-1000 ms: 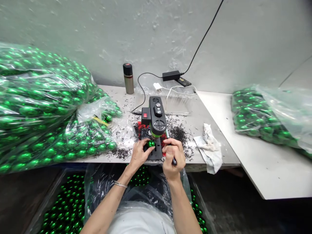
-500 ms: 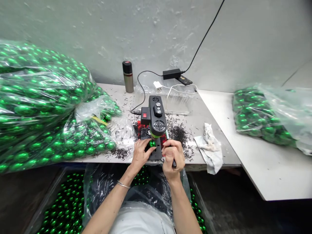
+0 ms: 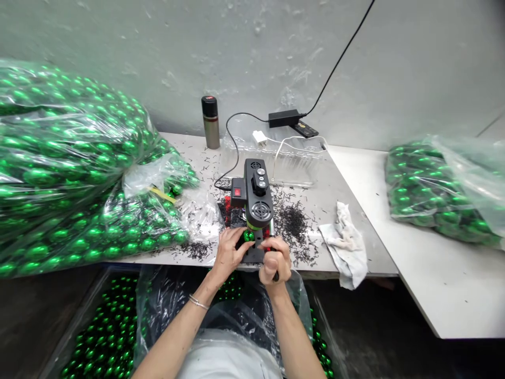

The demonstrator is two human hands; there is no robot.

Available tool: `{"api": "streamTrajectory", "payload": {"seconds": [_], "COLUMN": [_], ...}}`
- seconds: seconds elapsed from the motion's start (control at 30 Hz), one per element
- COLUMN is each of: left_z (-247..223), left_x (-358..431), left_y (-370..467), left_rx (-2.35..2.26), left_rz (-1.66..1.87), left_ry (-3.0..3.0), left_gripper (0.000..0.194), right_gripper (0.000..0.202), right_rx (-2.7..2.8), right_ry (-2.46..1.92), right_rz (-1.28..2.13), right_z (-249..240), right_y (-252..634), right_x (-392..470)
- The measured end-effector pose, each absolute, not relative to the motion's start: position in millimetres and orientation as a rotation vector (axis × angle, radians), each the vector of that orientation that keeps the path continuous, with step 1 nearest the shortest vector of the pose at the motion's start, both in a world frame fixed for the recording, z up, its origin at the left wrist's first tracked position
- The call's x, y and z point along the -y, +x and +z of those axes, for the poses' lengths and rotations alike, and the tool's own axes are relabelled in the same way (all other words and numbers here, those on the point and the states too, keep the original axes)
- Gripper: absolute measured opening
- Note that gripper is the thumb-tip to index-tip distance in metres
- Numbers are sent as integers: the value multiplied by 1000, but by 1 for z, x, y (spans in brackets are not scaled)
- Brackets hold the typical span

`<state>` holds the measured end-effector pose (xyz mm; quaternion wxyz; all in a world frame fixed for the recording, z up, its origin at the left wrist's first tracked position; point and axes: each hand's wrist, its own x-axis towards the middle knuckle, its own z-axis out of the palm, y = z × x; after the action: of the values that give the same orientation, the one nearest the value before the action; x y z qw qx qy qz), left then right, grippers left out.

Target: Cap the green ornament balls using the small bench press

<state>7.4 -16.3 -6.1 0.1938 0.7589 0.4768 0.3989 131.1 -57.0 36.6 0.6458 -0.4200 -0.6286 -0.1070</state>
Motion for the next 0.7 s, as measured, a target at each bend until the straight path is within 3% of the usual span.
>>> {"api": "streamTrajectory", "payload": {"seconds": [0.5,0.7], "left_z": [-10,-8], "left_x": [15,12], "left_y": [10,13], "left_rx": [-1320,-1311], "left_rz": [1201,1189], "left_ry": [2159,2075], "left_gripper": [26,28], "right_gripper": [26,27], "right_rx": [1447,1412], "right_ry": [-895,-904], "right_rz": [-163,-156], "right_z": [23,42], "right_y": [134,131], "right_x": [55,58]}}
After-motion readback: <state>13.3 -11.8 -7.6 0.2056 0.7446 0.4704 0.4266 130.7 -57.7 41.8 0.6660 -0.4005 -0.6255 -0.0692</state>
